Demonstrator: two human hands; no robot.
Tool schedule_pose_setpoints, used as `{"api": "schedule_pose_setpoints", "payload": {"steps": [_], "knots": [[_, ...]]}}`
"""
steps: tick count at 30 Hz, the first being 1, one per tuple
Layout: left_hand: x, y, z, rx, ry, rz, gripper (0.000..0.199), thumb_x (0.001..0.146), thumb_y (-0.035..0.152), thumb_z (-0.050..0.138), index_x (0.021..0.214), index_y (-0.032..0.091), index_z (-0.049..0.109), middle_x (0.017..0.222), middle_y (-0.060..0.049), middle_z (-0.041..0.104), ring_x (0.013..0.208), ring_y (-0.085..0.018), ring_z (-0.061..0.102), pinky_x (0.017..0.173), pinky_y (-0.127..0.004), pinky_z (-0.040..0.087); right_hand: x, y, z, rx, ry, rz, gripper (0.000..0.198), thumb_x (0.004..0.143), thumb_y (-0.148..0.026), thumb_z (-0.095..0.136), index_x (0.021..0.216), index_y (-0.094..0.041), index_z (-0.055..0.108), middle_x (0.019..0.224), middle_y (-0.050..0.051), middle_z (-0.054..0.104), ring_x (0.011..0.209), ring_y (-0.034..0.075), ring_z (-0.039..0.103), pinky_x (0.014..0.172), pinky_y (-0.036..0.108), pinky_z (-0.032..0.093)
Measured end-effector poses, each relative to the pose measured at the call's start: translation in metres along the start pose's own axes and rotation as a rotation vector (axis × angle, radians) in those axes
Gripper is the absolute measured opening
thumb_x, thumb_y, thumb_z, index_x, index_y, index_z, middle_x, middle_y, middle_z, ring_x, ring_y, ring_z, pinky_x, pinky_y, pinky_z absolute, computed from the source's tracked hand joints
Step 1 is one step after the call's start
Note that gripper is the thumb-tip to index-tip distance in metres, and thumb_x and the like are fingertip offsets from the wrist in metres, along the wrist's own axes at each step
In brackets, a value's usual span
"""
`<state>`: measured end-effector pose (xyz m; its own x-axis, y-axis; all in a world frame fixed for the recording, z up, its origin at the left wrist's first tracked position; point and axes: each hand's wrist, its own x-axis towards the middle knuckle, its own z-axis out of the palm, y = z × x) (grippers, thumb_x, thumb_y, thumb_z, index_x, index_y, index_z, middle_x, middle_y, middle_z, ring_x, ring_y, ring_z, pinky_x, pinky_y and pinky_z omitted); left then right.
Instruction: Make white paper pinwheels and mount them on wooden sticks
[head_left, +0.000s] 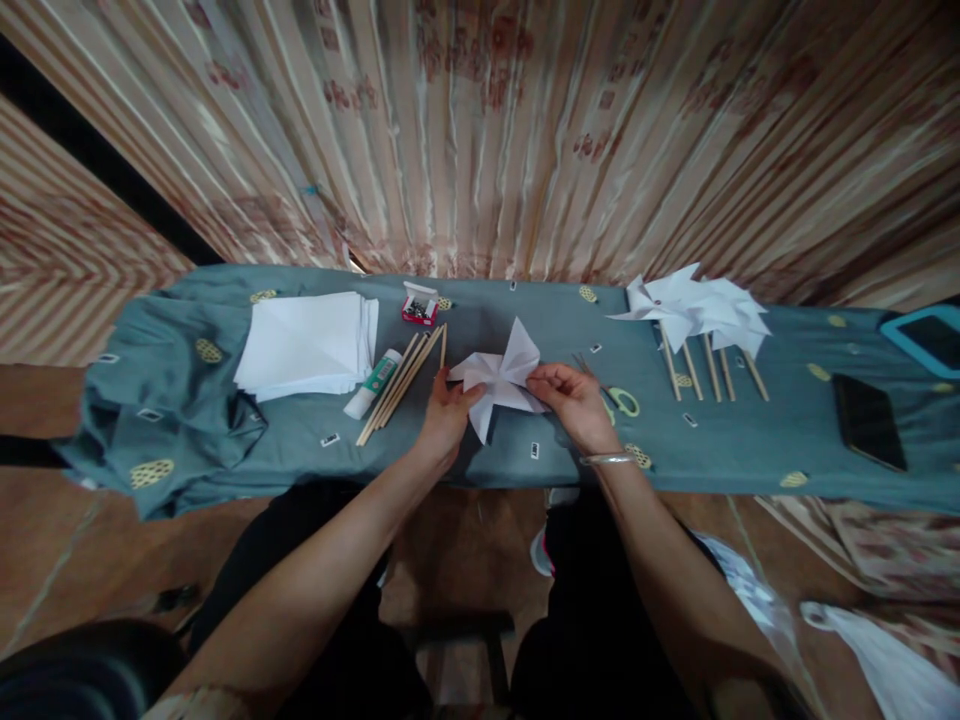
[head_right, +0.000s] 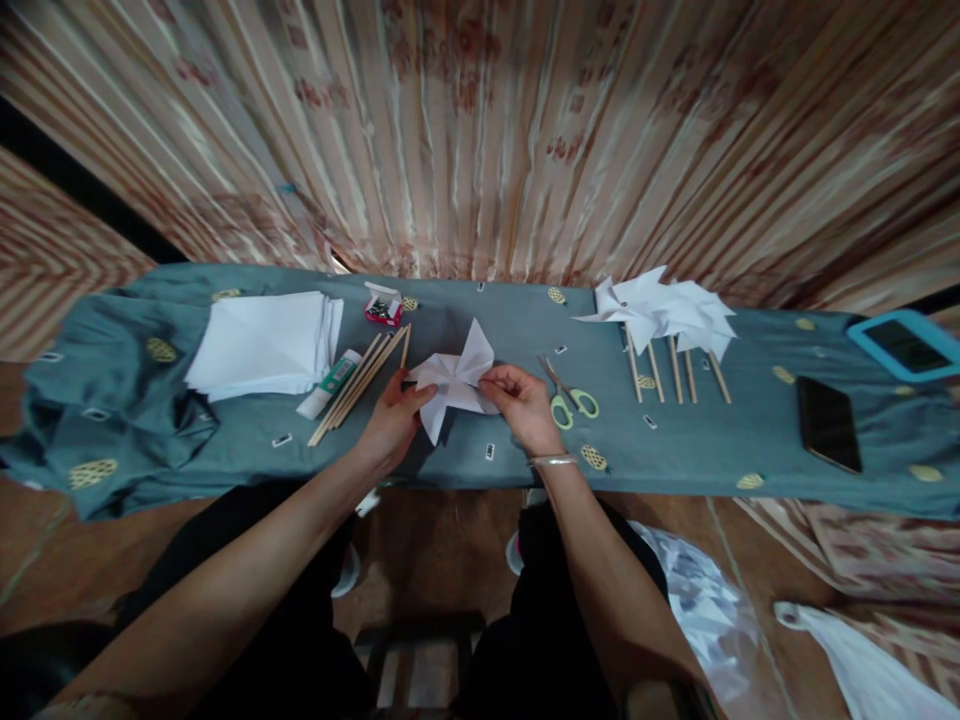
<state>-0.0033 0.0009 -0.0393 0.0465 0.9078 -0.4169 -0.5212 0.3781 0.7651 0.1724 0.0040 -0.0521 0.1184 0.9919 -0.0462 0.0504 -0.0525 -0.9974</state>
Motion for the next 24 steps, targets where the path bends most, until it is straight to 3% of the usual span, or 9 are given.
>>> {"api": "schedule_pose_setpoints", "payload": {"steps": [5,9,15,21,24], "knots": [[-0.003,-0.002,0.001,-0.019,-0.013,-0.009,0.084,0.070,0.011,0.072,0.141,0.012,0.028,0.088,-0.003,0.069,0.065,-0.013,0.063,0.070,-0.026,0.049,-0.008,-0.003,-0.001,-0.023,0.044,-0.030,0.026,0.061,-0.042,0.078,0.074,-0.023,0.066,0.075,0.000,0.068,0.069,0.014,0.059,0.067,0.028,0.046],[-0.008,-0.005,0.003,-0.060,-0.043,-0.033,0.089,0.071,0.012,0.072,0.144,0.013,0.022,0.093,-0.005,0.070,0.074,-0.016,0.065,0.077,-0.029,0.051,-0.013,-0.004,-0.009,-0.062,0.062,-0.045,0.025,0.062,-0.043,0.078,0.074,-0.023,0.066,0.073,-0.001,0.069,0.068,0.014,0.058,0.066,0.028,0.046],[-0.004,-0.012,0.001,0.089,-0.125,0.143,0.098,0.070,0.013,0.074,0.150,0.025,0.019,0.101,-0.004,0.071,0.096,-0.021,0.067,0.092,-0.033,0.048,-0.022,-0.001,-0.019,-0.053,0.064,-0.029,0.027,0.064,-0.045,0.078,0.075,-0.023,0.068,0.074,0.000,0.069,0.067,0.015,0.059,0.067,0.029,0.048],[0.001,-0.009,0.004,0.050,-0.100,0.160,0.101,0.071,0.009,0.071,0.152,0.025,0.012,0.106,-0.004,0.070,0.098,-0.018,0.065,0.093,-0.033,0.046,-0.021,0.000,-0.012,0.008,-0.002,0.010,0.030,0.060,-0.046,0.080,0.072,-0.022,0.067,0.073,0.000,0.069,0.067,0.014,0.059,0.068,0.029,0.048],[0.000,-0.001,0.006,0.021,-0.116,0.091,0.089,0.066,0.013,0.075,0.144,0.019,0.033,0.094,-0.003,0.072,0.084,-0.018,0.067,0.086,-0.032,0.049,-0.023,-0.001,-0.009,0.008,-0.028,0.001,0.030,0.061,-0.046,0.079,0.073,-0.022,0.067,0.072,0.000,0.068,0.066,0.013,0.058,0.066,0.028,0.047]]}}
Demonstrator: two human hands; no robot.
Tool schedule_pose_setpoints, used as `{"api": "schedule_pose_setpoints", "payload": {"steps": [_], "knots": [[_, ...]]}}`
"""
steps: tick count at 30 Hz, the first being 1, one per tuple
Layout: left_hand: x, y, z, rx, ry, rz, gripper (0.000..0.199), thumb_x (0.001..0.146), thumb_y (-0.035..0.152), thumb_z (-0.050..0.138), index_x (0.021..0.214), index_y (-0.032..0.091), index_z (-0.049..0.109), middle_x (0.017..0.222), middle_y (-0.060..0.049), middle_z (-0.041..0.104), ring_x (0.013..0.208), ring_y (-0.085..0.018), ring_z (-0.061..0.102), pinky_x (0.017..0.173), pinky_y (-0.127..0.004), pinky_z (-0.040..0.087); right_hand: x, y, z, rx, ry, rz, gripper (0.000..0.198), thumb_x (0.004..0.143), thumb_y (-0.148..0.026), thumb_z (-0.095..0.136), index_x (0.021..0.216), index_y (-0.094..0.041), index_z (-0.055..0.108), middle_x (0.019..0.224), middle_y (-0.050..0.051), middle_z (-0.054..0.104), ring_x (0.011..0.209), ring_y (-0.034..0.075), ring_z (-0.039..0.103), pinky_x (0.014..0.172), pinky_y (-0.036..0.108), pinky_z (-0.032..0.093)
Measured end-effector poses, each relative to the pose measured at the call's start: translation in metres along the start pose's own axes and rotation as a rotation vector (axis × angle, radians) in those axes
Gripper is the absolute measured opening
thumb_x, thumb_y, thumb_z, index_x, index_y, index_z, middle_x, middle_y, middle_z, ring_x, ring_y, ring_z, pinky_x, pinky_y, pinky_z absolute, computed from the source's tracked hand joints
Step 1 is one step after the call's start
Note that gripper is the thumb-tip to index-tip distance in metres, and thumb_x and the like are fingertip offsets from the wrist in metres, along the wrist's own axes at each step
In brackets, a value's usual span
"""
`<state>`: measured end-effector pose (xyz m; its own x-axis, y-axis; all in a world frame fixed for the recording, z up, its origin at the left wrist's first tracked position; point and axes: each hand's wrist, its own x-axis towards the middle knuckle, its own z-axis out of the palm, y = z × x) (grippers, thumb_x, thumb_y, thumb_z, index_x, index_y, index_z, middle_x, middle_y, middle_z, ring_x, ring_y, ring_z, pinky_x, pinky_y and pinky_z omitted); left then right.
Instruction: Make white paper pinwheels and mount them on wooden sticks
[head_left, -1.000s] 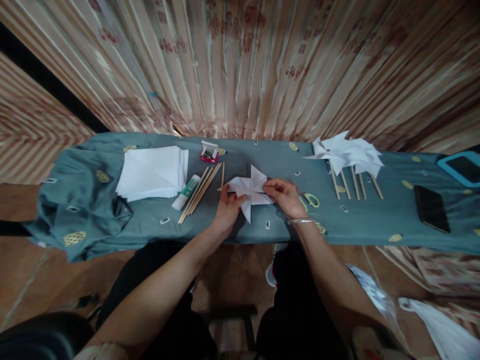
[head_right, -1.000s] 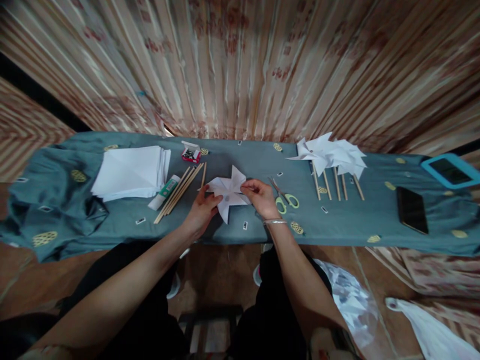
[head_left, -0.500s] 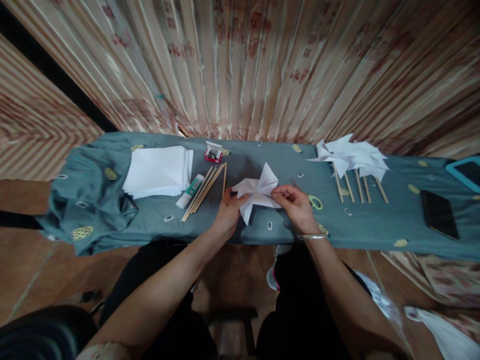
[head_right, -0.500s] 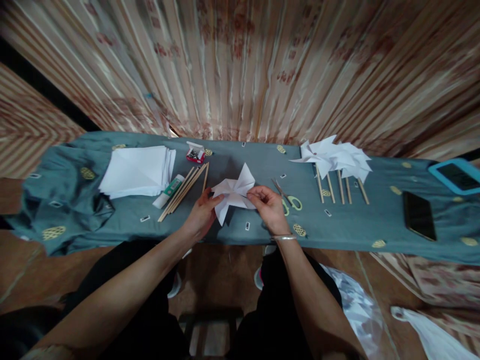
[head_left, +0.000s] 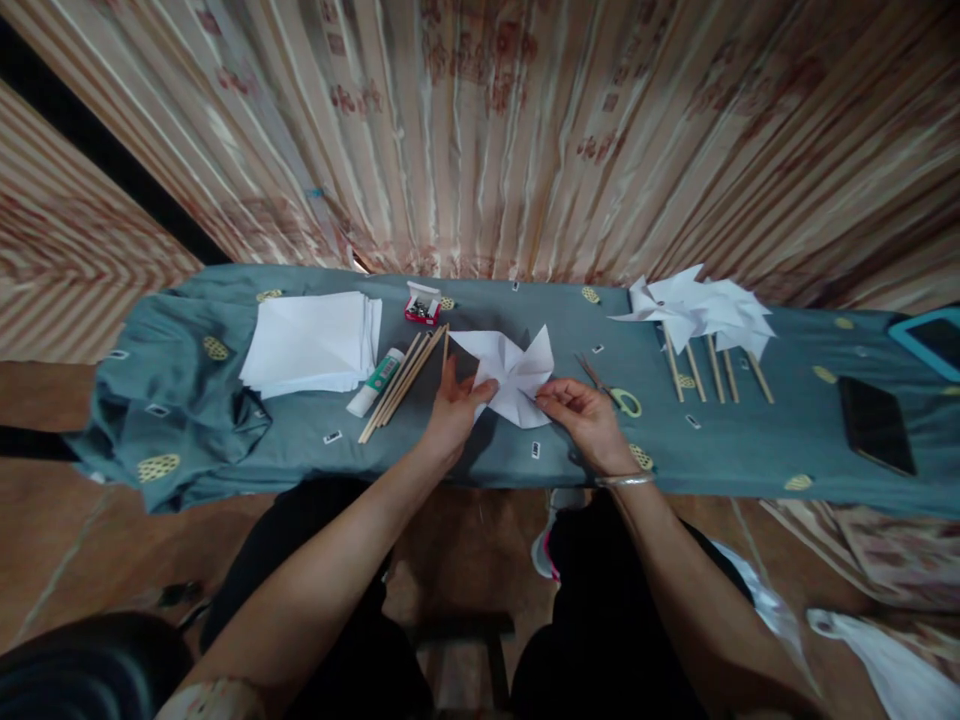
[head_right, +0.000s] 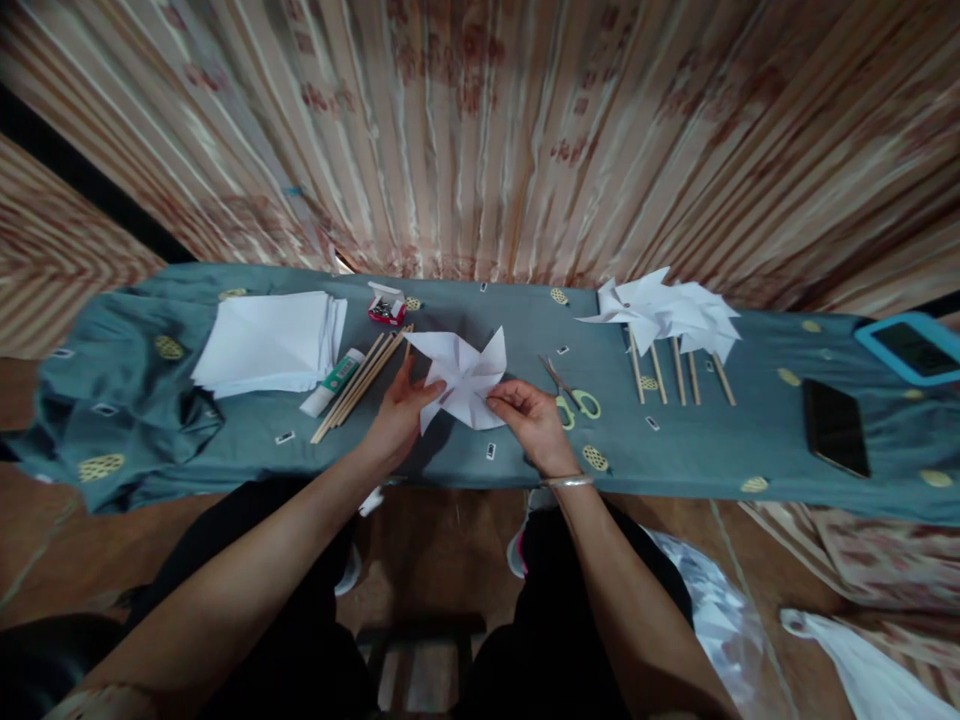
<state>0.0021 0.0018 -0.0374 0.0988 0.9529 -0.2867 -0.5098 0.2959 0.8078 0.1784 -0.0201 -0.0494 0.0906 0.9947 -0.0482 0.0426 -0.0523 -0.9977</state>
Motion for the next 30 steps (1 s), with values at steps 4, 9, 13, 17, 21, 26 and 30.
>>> {"api": "schedule_pose_setpoints", "payload": {"steps": [4,9,13,17,21,26,30], "knots": [[-0.001,0.006,0.000,0.000,-0.122,-0.094,0.044,0.058,0.023,0.081,0.099,0.011,0.068,0.081,-0.006,0.072,0.070,-0.016,0.064,0.076,-0.029,0.049,-0.004,-0.002,-0.001,-0.001,-0.030,-0.020,0.026,0.064,-0.044,0.079,0.074,-0.022,0.067,0.072,-0.001,0.067,0.067,0.013,0.058,0.067,0.027,0.048],[0.000,0.003,-0.001,-0.013,-0.079,-0.149,0.032,0.048,0.026,0.086,0.072,0.011,0.071,0.066,-0.004,0.070,0.062,-0.014,0.060,0.067,-0.027,0.046,-0.007,-0.007,-0.006,-0.100,0.004,-0.132,0.021,0.069,-0.041,0.075,0.076,-0.023,0.068,0.098,0.003,0.070,0.089,0.019,0.065,0.084,0.035,0.051],[0.001,0.000,-0.001,0.039,-0.050,-0.113,0.029,0.048,0.026,0.085,0.069,0.011,0.070,0.064,-0.001,0.068,0.058,-0.012,0.056,0.062,-0.025,0.042,-0.012,-0.017,-0.010,-0.348,0.117,-0.340,0.010,0.077,-0.032,0.071,0.079,-0.023,0.069,0.138,0.004,0.053,0.128,0.025,0.049,0.111,0.046,0.033],[-0.001,-0.001,0.001,0.094,-0.087,-0.115,0.032,0.050,0.025,0.083,0.077,0.011,0.072,0.069,-0.002,0.070,0.062,-0.014,0.059,0.067,-0.027,0.043,-0.015,-0.022,-0.002,-0.532,0.112,-0.432,0.004,0.079,-0.027,0.068,0.080,-0.024,0.070,0.149,0.002,0.043,0.144,0.027,0.028,0.117,0.053,0.021],[-0.006,0.000,0.003,0.114,-0.147,-0.122,0.032,0.052,0.026,0.083,0.078,0.012,0.072,0.070,-0.002,0.070,0.063,-0.014,0.059,0.068,-0.028,0.044,-0.014,-0.022,0.006,-0.591,0.115,-0.477,0.005,0.081,-0.027,0.066,0.080,-0.024,0.070,0.151,0.001,0.041,0.146,0.028,0.022,0.118,0.055,0.018],[-0.010,0.001,0.003,0.135,-0.184,-0.135,0.030,0.051,0.025,0.084,0.075,0.011,0.073,0.069,-0.002,0.071,0.061,-0.013,0.058,0.065,-0.026,0.043,-0.014,-0.023,0.008,-0.607,0.107,-0.499,0.006,0.082,-0.027,0.065,0.082,-0.024,0.070,0.151,0.000,0.041,0.147,0.027,0.021,0.118,0.054,0.018],[-0.011,0.001,0.002,0.134,-0.202,-0.144,0.030,0.050,0.025,0.084,0.074,0.012,0.073,0.068,-0.001,0.070,0.061,-0.013,0.058,0.065,-0.026,0.043,-0.013,-0.023,0.008,-0.596,0.099,-0.486,0.006,0.082,-0.026,0.065,0.083,-0.024,0.070,0.150,0.001,0.042,0.146,0.026,0.024,0.119,0.053,0.018]]}}
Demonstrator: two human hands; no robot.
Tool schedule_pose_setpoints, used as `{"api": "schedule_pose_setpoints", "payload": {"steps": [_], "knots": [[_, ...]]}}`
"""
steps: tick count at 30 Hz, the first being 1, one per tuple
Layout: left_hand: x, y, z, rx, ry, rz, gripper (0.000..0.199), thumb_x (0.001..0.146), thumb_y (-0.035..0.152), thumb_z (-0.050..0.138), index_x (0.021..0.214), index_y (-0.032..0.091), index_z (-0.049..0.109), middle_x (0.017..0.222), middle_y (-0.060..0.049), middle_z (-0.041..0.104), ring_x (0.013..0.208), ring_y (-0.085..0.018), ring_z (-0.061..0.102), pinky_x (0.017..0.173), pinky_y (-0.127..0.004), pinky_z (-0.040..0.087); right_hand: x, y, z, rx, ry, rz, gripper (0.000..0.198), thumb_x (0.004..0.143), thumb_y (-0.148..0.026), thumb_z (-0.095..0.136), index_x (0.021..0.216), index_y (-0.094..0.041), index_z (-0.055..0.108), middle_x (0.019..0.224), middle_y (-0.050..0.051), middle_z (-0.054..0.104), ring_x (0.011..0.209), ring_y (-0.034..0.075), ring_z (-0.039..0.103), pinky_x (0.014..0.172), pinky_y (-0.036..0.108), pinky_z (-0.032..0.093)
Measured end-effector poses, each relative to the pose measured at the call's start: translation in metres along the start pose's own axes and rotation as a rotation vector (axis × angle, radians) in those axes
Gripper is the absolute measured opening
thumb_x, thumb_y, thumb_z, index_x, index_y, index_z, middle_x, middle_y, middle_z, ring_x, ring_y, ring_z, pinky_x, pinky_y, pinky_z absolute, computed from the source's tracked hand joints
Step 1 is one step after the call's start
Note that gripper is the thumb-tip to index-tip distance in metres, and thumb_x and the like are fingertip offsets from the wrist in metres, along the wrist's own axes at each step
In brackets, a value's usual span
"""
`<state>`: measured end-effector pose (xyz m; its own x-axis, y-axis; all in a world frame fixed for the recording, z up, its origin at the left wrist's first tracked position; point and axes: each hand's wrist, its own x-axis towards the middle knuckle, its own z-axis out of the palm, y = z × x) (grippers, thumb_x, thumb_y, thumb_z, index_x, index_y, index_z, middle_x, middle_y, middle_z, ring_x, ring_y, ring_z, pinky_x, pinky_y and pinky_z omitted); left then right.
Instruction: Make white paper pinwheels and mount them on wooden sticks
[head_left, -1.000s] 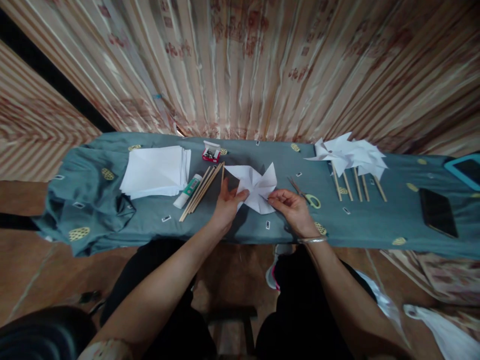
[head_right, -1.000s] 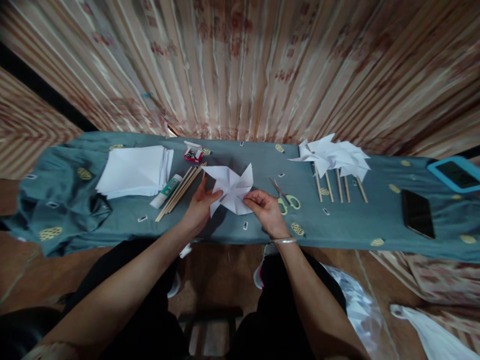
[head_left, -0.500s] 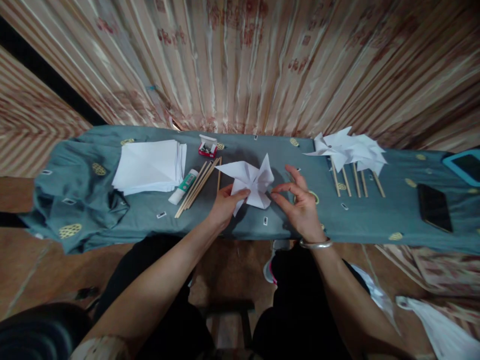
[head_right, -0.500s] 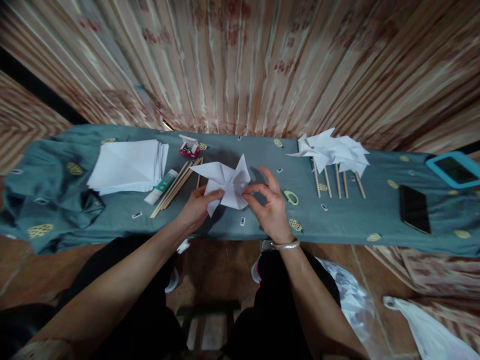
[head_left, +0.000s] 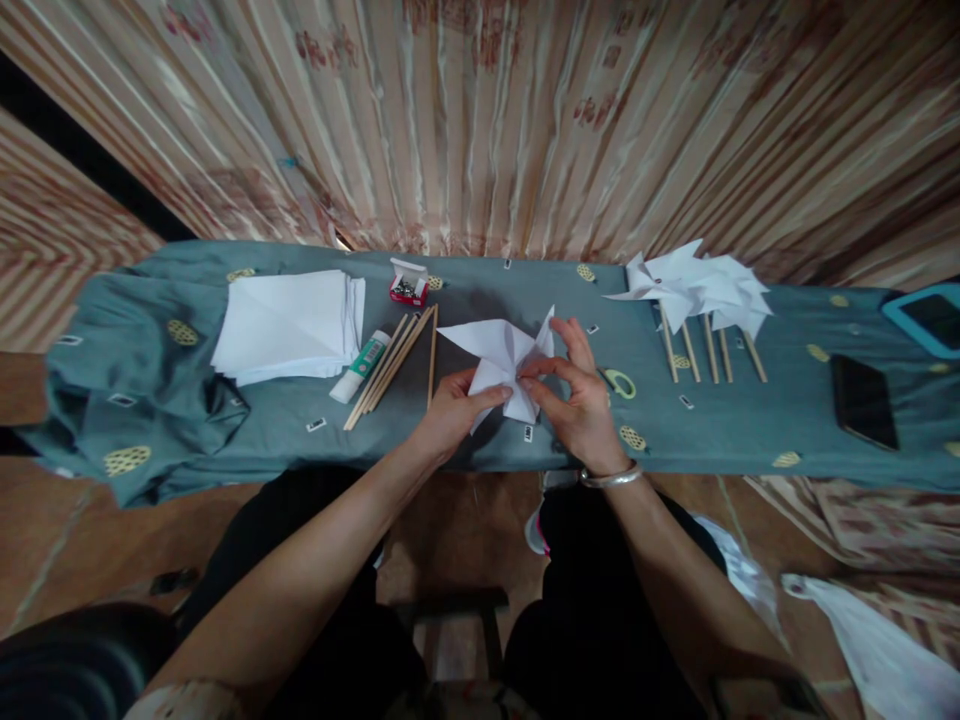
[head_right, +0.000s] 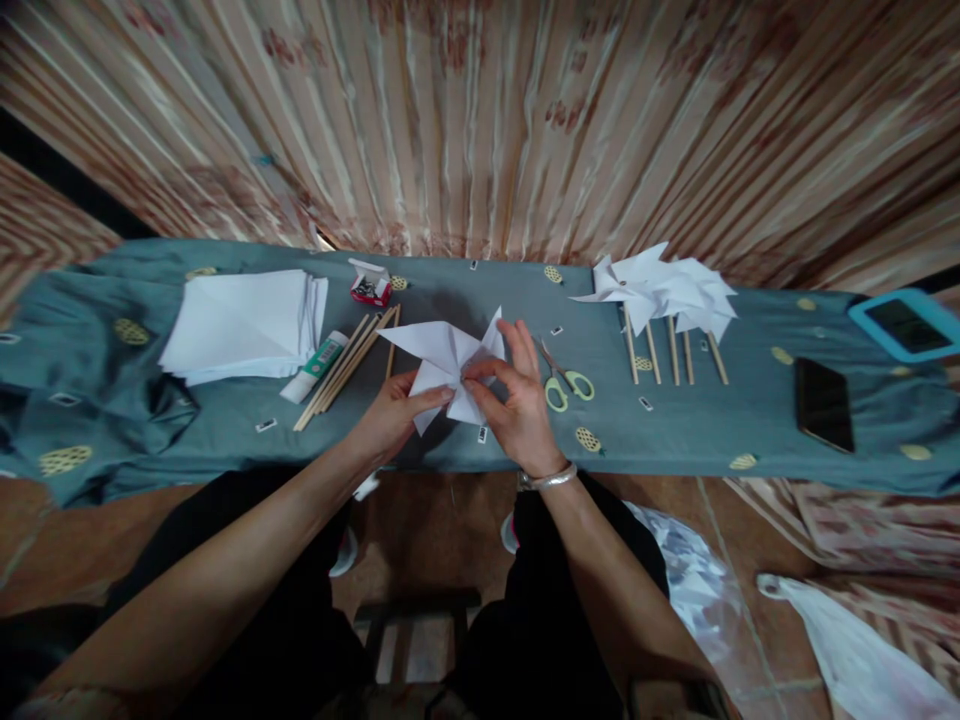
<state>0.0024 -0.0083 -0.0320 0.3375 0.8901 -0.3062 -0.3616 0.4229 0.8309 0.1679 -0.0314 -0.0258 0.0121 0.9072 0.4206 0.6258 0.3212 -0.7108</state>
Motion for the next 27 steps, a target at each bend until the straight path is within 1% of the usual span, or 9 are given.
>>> {"api": "schedule_pose_setpoints", "payload": {"steps": [5,17,23,27], "knots": [[0.0003,0.0004,-0.0011,0.000,-0.014,0.016,0.029,0.051,0.025,0.084,0.074,0.012,0.073,0.069,-0.002,0.070,0.062,-0.013,0.058,0.067,-0.026,0.042,0.0009,-0.0007,0.0002,0.034,-0.015,0.006,0.006,0.082,-0.028,0.065,0.082,-0.025,0.070,0.149,-0.001,0.043,0.146,0.026,0.023,0.119,0.054,0.018],[-0.0007,-0.0009,-0.0043,0.054,-0.036,0.019,0.027,0.054,0.027,0.082,0.075,0.012,0.072,0.068,-0.002,0.068,0.062,-0.013,0.057,0.067,-0.028,0.042,-0.0007,0.0009,-0.0013,0.113,-0.058,0.058,0.005,0.081,-0.029,0.067,0.082,-0.025,0.071,0.147,0.000,0.046,0.146,0.024,0.026,0.118,0.051,0.018],[-0.0009,-0.0015,-0.0052,0.071,-0.029,0.018,0.029,0.056,0.026,0.082,0.079,0.012,0.073,0.070,-0.002,0.069,0.064,-0.015,0.059,0.068,-0.029,0.044,-0.0006,0.0021,-0.0019,0.126,-0.072,0.077,0.007,0.080,-0.031,0.068,0.082,-0.025,0.071,0.146,0.001,0.048,0.144,0.025,0.028,0.118,0.050,0.018],[-0.0011,-0.0007,-0.0046,0.074,-0.043,0.038,0.028,0.056,0.027,0.082,0.078,0.012,0.073,0.070,-0.002,0.070,0.065,-0.015,0.060,0.070,-0.029,0.045,-0.0005,0.0056,-0.0012,0.168,-0.065,0.100,0.009,0.080,-0.033,0.069,0.083,-0.025,0.070,0.145,0.002,0.049,0.144,0.025,0.029,0.119,0.050,0.017]]}}
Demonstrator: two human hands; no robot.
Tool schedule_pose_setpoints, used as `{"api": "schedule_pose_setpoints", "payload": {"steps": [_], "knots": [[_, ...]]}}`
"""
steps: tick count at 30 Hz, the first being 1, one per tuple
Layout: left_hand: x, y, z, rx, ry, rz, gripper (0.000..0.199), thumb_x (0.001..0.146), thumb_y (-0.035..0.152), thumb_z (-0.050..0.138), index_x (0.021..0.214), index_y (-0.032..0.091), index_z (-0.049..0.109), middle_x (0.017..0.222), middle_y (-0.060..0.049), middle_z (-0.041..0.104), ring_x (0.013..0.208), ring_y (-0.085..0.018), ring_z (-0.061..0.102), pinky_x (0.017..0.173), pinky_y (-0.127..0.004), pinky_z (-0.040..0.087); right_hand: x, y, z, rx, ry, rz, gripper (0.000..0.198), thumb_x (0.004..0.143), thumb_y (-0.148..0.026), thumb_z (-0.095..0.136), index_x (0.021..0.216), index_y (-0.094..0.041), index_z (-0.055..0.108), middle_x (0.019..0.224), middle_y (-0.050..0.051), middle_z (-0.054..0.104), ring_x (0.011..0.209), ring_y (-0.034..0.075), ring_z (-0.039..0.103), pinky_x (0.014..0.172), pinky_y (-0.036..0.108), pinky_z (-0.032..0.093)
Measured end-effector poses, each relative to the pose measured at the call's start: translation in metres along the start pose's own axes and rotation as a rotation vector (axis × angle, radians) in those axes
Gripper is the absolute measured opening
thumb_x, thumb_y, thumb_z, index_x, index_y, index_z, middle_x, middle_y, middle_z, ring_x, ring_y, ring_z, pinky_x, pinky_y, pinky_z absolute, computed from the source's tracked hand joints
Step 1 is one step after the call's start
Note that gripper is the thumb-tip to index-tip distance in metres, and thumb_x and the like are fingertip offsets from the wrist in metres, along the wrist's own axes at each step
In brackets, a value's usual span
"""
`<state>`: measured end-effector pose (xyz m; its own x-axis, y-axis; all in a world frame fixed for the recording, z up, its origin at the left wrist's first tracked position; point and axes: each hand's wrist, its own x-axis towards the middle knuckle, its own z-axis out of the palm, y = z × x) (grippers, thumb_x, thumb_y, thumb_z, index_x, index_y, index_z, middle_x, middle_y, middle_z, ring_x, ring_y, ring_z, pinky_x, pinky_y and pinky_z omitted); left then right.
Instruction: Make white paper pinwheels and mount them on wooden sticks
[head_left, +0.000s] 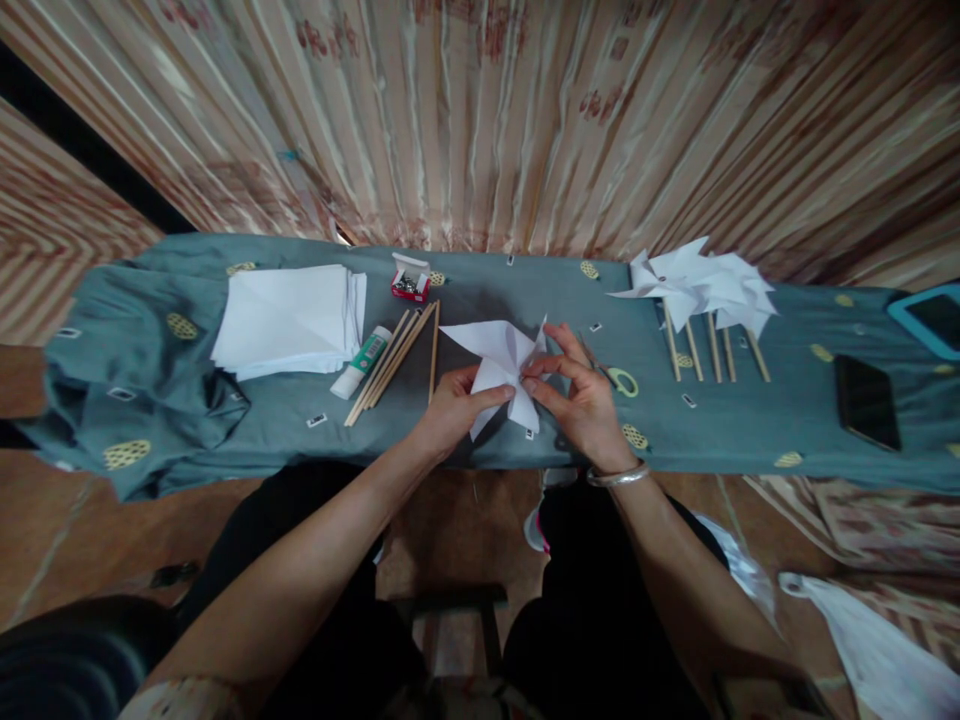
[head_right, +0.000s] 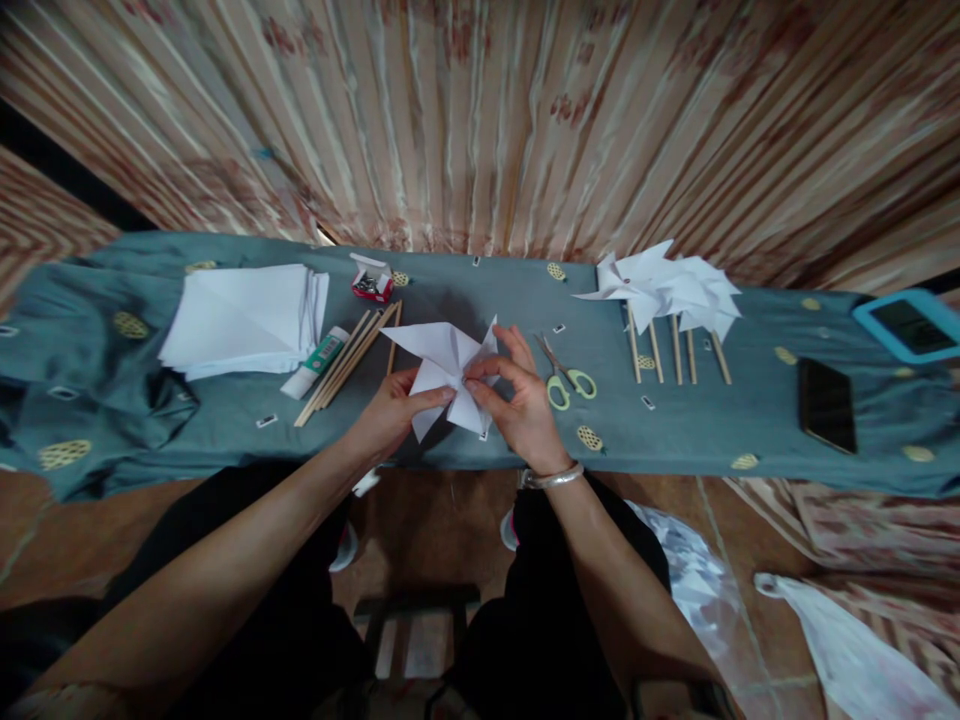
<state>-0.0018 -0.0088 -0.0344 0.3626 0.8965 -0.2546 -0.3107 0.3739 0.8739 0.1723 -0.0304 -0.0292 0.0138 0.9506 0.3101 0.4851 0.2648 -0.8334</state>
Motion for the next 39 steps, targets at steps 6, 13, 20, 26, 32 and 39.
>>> {"api": "schedule_pose_setpoints", "payload": {"steps": [6,13,20,26,32,39], "knots": [[-0.001,0.001,0.002,0.021,0.016,0.005,0.029,0.056,0.027,0.082,0.079,0.012,0.073,0.071,-0.002,0.070,0.067,-0.016,0.060,0.070,-0.029,0.044,-0.002,0.005,0.005,0.060,0.060,0.086,0.037,0.076,-0.038,0.073,0.109,-0.026,0.064,0.147,0.006,0.045,0.140,0.026,0.036,0.116,0.051,0.024],[0.000,0.000,0.001,0.031,0.044,-0.008,0.030,0.054,0.027,0.082,0.077,0.012,0.071,0.069,-0.001,0.068,0.063,-0.015,0.058,0.067,-0.028,0.043,-0.001,0.010,0.019,0.402,0.089,0.176,0.081,0.068,-0.041,0.078,0.138,-0.024,0.039,0.141,0.011,0.050,0.128,0.026,0.050,0.110,0.044,0.038],[-0.003,0.005,0.002,0.035,0.035,0.021,0.031,0.053,0.027,0.082,0.077,0.012,0.070,0.067,0.000,0.066,0.062,-0.013,0.055,0.065,-0.025,0.041,0.001,0.008,0.023,0.580,0.100,0.342,0.098,0.060,-0.039,0.083,0.141,-0.023,0.029,0.105,0.005,0.069,0.096,0.024,0.068,0.092,0.043,0.053],[-0.004,0.008,0.003,0.053,0.038,0.062,0.034,0.052,0.026,0.082,0.080,0.013,0.069,0.071,0.001,0.067,0.064,-0.013,0.055,0.066,-0.025,0.042,0.004,0.009,0.027,0.574,0.141,0.394,0.097,0.057,-0.040,0.084,0.138,-0.023,0.034,0.097,0.004,0.071,0.088,0.024,0.069,0.087,0.042,0.055],[-0.005,0.007,0.002,0.030,0.050,0.042,0.033,0.053,0.028,0.081,0.080,0.014,0.069,0.073,0.001,0.068,0.066,-0.014,0.057,0.067,-0.026,0.043,0.006,0.004,0.028,0.520,0.101,0.426,0.090,0.055,-0.040,0.085,0.133,-0.023,0.043,0.102,0.006,0.071,0.086,0.024,0.069,0.081,0.039,0.057],[-0.004,0.004,0.001,-0.020,0.113,-0.009,0.030,0.050,0.025,0.080,0.076,0.014,0.070,0.068,0.001,0.067,0.062,-0.013,0.056,0.064,-0.026,0.042,0.003,0.007,0.033,0.481,0.118,0.416,0.099,0.055,-0.038,0.085,0.140,-0.021,0.036,0.108,0.007,0.070,0.090,0.024,0.069,0.084,0.039,0.056]]}}
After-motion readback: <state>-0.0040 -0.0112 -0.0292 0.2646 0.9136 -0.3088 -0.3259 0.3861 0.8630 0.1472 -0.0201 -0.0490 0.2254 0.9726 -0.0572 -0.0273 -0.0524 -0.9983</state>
